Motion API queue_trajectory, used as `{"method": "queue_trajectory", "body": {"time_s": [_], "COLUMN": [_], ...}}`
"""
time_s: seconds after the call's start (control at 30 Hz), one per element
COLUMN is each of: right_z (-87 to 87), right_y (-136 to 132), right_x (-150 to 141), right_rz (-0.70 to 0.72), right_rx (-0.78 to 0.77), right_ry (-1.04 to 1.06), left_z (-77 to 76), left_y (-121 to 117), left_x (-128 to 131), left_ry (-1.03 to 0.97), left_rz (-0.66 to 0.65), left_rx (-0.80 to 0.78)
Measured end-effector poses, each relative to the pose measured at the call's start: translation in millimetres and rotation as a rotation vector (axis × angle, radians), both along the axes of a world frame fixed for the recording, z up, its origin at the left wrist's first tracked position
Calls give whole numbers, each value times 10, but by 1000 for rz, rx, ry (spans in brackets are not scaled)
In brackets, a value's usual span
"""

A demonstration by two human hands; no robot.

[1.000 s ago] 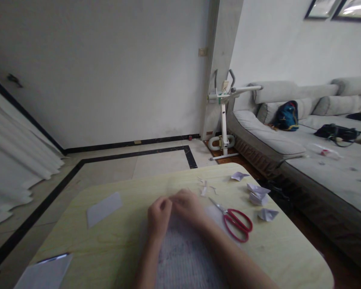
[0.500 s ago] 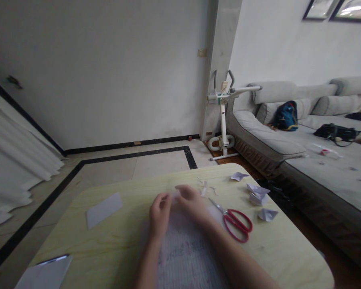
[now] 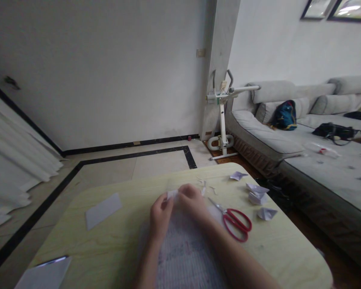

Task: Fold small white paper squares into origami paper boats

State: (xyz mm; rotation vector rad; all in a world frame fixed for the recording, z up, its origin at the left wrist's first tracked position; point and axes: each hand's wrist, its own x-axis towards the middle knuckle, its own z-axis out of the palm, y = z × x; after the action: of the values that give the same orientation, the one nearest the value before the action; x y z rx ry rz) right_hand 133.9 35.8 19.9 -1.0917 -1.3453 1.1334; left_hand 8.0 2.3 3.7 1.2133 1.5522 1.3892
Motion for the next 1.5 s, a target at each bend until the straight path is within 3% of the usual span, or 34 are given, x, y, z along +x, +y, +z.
{"method": "queue_trajectory", "body": {"time_s": [0.7, 1.2, 1.5], "right_z": [40, 55, 33], "right_y": [-22, -38, -38], "right_x": [26, 22, 31], "right_rz": [9, 51, 56], "right_rx": [-34, -11, -45], "right_ry": [-68, -118, -73], "left_z": [-30, 41, -26], "left_y": [-14, -38, -27], "left_x": [5, -2, -20], "left_ry": [189, 141, 174], "left_rz": [-71, -73, -123], "left_rx": [100, 107, 109]}}
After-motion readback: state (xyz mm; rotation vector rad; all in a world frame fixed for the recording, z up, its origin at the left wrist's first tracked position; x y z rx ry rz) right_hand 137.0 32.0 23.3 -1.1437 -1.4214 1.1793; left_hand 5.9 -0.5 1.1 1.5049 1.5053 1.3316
